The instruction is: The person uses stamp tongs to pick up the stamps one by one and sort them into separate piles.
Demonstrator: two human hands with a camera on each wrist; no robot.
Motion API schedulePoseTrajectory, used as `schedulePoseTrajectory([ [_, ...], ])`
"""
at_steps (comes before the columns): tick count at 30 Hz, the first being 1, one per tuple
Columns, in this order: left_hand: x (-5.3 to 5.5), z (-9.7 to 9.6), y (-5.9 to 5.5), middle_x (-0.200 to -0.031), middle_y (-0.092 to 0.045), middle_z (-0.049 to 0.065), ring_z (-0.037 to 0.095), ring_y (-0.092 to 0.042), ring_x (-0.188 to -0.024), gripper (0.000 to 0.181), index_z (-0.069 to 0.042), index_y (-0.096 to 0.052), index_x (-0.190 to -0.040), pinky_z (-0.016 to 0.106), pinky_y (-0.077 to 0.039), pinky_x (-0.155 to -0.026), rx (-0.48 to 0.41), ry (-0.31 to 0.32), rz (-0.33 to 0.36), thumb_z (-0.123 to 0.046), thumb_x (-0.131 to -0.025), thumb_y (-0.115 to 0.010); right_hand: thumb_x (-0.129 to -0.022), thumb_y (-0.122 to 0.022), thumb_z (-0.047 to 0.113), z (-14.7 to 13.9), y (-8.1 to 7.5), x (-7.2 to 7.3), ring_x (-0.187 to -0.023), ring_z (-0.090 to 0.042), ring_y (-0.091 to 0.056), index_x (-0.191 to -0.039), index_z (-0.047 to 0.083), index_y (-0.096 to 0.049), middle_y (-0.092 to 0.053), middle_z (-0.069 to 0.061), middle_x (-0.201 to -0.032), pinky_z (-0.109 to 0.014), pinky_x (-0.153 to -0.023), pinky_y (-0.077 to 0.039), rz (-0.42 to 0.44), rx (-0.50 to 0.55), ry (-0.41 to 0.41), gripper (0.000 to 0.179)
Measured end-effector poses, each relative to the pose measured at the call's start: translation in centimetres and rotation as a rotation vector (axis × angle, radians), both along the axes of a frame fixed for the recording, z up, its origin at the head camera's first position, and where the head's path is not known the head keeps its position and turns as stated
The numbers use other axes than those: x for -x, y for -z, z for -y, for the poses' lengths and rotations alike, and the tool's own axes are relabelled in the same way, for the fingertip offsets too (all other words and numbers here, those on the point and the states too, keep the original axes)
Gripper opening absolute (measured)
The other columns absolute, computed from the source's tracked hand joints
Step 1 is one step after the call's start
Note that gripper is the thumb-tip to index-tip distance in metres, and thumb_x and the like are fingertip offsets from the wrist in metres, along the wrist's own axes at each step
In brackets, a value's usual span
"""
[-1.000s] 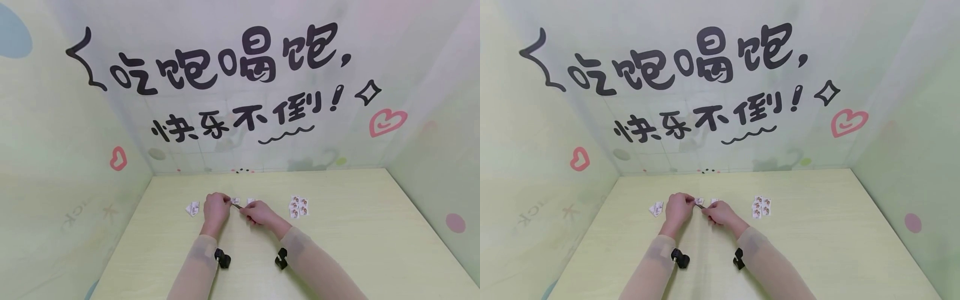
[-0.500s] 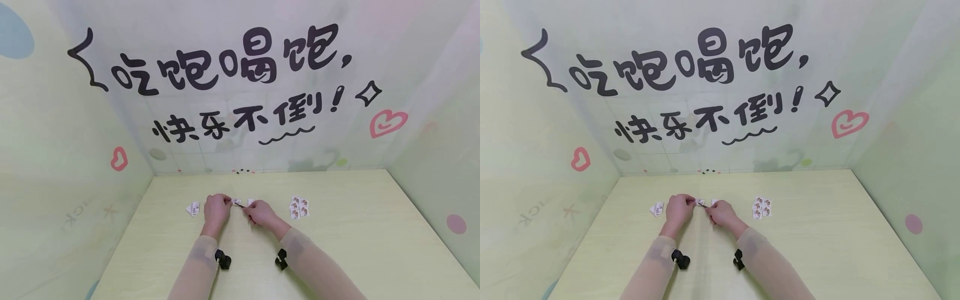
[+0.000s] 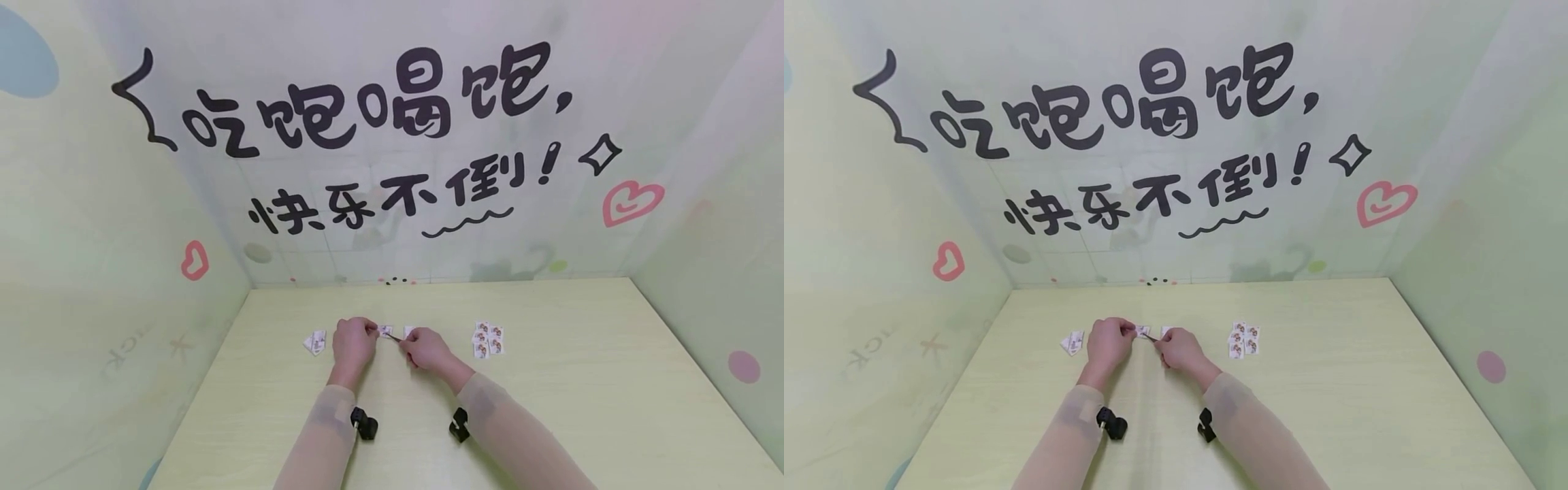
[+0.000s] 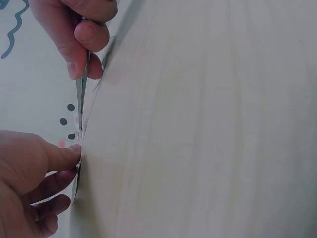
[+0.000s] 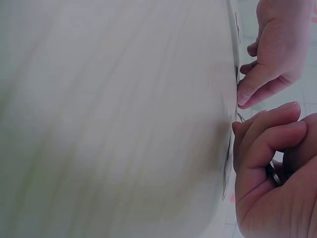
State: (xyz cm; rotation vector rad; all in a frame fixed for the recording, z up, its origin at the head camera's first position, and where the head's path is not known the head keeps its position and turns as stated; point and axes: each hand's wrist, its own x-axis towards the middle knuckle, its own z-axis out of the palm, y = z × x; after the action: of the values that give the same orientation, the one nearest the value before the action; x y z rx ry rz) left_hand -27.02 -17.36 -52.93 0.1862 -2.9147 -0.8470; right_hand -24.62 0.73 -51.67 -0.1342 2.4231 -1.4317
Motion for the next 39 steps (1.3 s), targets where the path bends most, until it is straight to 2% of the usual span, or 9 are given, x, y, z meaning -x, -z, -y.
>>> schedulePoseTrajectory([
  [9, -0.2, -0.1, 0.0, -0.091, -0.069, 0.004, 0.031, -0.059, -0.098, 0.007, -0.011, -0.082, -0.101, 0.047, -0.05, -0.087, 0.001, 0.003, 0.012, -0.016, -0.098, -0.079, -0.107, -0.063, 0.015, -0.1, -0.2, -0.4, -0.054, -0.013, -0.05, -0.092, 0.002, -0.068, -0.06, -0.002, -0.061, -0.026, -0.056, -0.039, 0.001, -0.001, -0.002, 0.021],
  [16, -0.6, -0.4, -0.3, -0.089, -0.069, 0.004, 0.032, -0.058, -0.097, 0.005, -0.009, -0.082, -0.098, 0.049, -0.049, -0.088, 0.012, 0.025, -0.036, -0.013, -0.096, -0.078, -0.108, -0.062, 0.018, -0.9, -0.5, -0.7, -0.056, -0.014, -0.052, -0.095, 0.002, -0.069, -0.064, -0.007, -0.066, -0.027, -0.057, -0.041, 0.004, 0.001, 0.032, 0.021],
  [21, -0.9, -0.5, -0.9, -0.089, -0.068, 0.004, 0.031, -0.059, -0.096, 0.008, -0.008, -0.082, -0.101, 0.048, -0.049, -0.088, -0.028, 0.011, -0.078, -0.012, -0.097, -0.077, -0.108, -0.061, 0.018, -1.7, -1.0, -1.4, -0.055, -0.013, -0.052, -0.096, -0.001, -0.067, -0.063, -0.005, -0.066, -0.026, -0.056, -0.039, -0.018, 0.018, 0.045, 0.023],
  [25, -1.8, -1.1, -1.6, -0.09, -0.07, 0.004, 0.03, -0.061, -0.096, 0.01, -0.008, -0.082, -0.102, 0.048, -0.05, -0.089, -0.067, 0.02, -0.083, -0.015, -0.097, -0.077, -0.108, -0.06, 0.018, -2.4, -1.4, -2.9, -0.053, -0.012, -0.052, -0.096, -0.003, -0.065, -0.06, -0.002, -0.065, -0.026, -0.054, -0.039, -0.018, 0.061, 0.029, 0.024],
  [30, -3.7, -1.9, -2.1, -0.091, -0.074, 0.003, 0.03, -0.063, -0.097, 0.011, -0.01, -0.084, -0.098, 0.05, -0.053, -0.09, -0.036, 0.093, -0.05, -0.02, -0.096, -0.08, -0.108, -0.061, 0.016, -2.9, -1.7, -5.2, -0.05, -0.013, -0.053, -0.095, -0.002, -0.065, -0.06, -0.002, -0.065, -0.026, -0.052, -0.039, -0.012, 0.076, -0.028, 0.023],
  [35, -5.1, -2.3, -1.8, -0.09, -0.077, 0.003, 0.03, -0.067, -0.093, 0.011, -0.013, -0.085, -0.092, 0.049, -0.056, -0.086, 0.04, 0.16, -0.021, -0.023, -0.093, -0.083, -0.106, -0.062, 0.014, -3.2, -1.6, -6.6, -0.048, -0.012, -0.053, -0.092, 0.0, -0.065, -0.06, -0.002, -0.062, -0.026, -0.051, -0.038, -0.03, 0.033, -0.074, 0.02],
  [39, -5.7, -2.5, -1.2, -0.088, -0.078, 0.004, 0.029, -0.071, -0.087, 0.008, -0.011, -0.085, -0.089, 0.048, -0.059, -0.081, 0.067, 0.177, -0.016, -0.019, -0.091, -0.084, -0.105, -0.063, 0.012, -3.4, -1.1, -7.0, -0.048, -0.012, -0.053, -0.09, 0.001, -0.065, -0.06, -0.002, -0.062, -0.025, -0.051, -0.038, -0.018, 0.017, -0.07, 0.019],
])
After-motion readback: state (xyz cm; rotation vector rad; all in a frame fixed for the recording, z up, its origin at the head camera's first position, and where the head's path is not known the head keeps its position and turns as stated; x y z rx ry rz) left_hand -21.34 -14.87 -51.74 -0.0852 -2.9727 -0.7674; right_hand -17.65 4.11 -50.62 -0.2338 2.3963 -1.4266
